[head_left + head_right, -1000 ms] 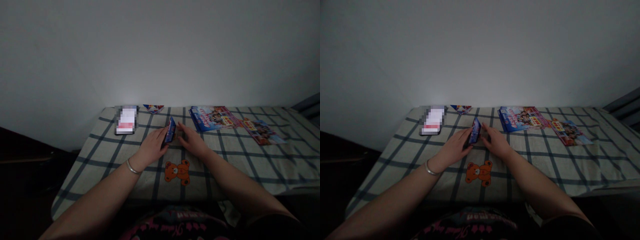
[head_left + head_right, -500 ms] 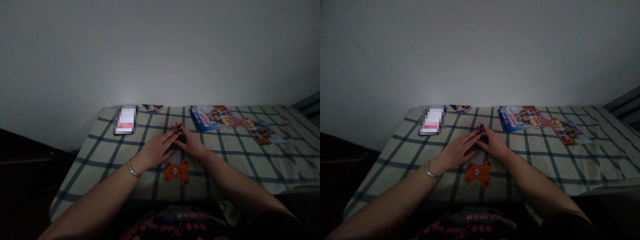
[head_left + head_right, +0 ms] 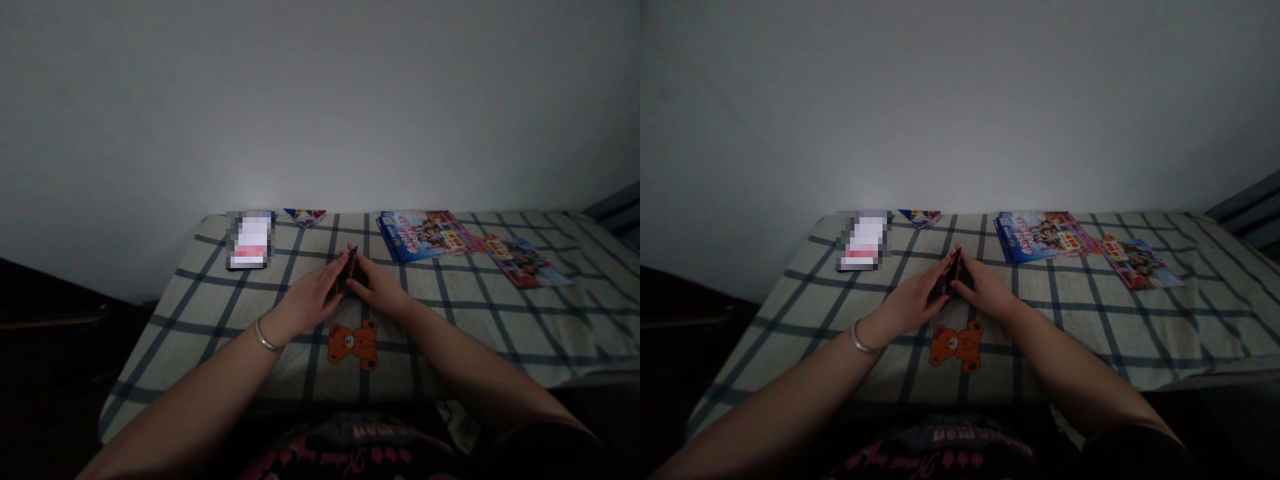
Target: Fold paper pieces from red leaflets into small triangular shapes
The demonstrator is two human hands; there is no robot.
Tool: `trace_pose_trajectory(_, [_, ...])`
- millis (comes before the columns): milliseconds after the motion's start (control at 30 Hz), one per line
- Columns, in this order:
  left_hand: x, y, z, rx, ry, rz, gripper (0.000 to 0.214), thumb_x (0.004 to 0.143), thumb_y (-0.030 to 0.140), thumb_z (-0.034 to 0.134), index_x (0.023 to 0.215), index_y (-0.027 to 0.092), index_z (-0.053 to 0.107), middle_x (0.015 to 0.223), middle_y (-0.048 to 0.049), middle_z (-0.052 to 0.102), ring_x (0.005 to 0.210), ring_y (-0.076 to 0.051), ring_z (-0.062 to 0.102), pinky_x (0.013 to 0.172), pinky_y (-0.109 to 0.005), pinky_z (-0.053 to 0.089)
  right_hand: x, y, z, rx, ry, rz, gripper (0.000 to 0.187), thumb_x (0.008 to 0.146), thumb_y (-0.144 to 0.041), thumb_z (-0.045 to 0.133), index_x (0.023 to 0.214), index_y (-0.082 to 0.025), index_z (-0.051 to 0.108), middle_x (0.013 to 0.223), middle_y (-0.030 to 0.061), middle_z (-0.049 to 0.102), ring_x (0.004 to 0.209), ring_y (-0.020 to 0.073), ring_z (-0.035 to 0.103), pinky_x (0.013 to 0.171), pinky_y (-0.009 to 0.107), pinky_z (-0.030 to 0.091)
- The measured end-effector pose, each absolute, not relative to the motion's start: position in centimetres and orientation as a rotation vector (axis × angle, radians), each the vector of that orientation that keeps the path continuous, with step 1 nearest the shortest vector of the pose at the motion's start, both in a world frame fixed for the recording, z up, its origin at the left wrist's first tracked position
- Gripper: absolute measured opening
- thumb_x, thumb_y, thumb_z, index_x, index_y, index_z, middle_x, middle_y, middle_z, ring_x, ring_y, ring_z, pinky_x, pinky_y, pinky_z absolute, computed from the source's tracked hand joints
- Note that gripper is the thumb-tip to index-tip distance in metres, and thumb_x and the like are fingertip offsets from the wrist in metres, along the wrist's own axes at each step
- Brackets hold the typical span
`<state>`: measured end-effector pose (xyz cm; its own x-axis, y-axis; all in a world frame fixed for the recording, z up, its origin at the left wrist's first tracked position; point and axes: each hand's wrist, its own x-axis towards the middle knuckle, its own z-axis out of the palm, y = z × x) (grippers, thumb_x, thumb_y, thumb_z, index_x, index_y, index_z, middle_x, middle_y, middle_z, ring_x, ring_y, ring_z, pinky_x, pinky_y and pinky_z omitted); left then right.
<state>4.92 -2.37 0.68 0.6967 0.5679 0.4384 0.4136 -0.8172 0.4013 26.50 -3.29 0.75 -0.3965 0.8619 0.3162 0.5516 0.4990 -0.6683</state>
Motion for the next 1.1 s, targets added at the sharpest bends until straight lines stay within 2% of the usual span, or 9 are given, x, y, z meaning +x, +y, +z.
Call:
trace_pose_trajectory(133, [4.7,-2.1,0.4,2.569,0.840,0.815,0.083,0.092,0.021,0.054,0.157,0.022,0.003,0.154,-0.0146,0.039,0.135,-0.026,0.049,0.110,-0.043,0.045,26.5,-3.3,0.7,-1.129,-2.130,0.629,0.073,0.092,-0.030,0.055,0.156,-0.017,0.022,0.147,0.0168,0.050,0.131,0.0270,0.053,0.110,0.047,0.043])
trace_pose_trajectory(300, [4.5,-1.8,0.6,2.533,0.829,0.782,0.074,0.093,0.019,0.052,0.156,0.022,0.014,0.153,-0.0124,0.042,0.134,-0.025,0.050,0.111,-0.043,0.044,26.7,-3.2,0.5,-1.090,-2.144,0.610,0.072,0.093,-0.029,0.054,0.156,-0.020,0.022,0.149,0.0144,0.048,0.133,0.0262,0.050,0.110,0.048,0.042])
trace_pose_trajectory(600, [4.2,-1.4,0.9,2.517,0.825,0.797,0.061,0.096,0.015,0.041,0.154,0.027,0.024,0.150,-0.0067,0.047,0.132,-0.020,0.052,0.111,-0.043,0.044,27.0,-2.8,0.7,-1.052,-2.177,0.513,0.055,0.095,-0.022,0.047,0.150,-0.024,0.039,0.144,0.0118,0.054,0.133,0.0243,0.051,0.111,0.049,0.042])
trace_pose_trajectory(800, [3.9,-0.8,0.6,2.510,0.835,0.813,0.047,0.100,0.018,0.036,0.146,0.026,0.043,0.143,-0.0042,0.055,0.129,-0.018,0.055,0.110,-0.042,0.046,27.3,-2.6,1.0,-1.055,-2.193,0.444,0.046,0.097,-0.019,0.043,0.141,-0.028,0.052,0.140,0.0075,0.058,0.130,0.0212,0.054,0.110,0.046,0.044])
trace_pose_trajectory(1100, [3.7,-0.5,0.7,2.526,0.811,0.798,0.046,0.099,0.016,0.034,0.142,0.023,0.048,0.142,-0.0049,0.056,0.130,-0.017,0.054,0.111,-0.042,0.045,27.8,-2.5,0.7,-1.061,-2.225,0.375,0.042,0.099,-0.021,0.043,0.138,-0.030,0.056,0.140,0.0068,0.059,0.127,0.0210,0.056,0.107,0.045,0.048])
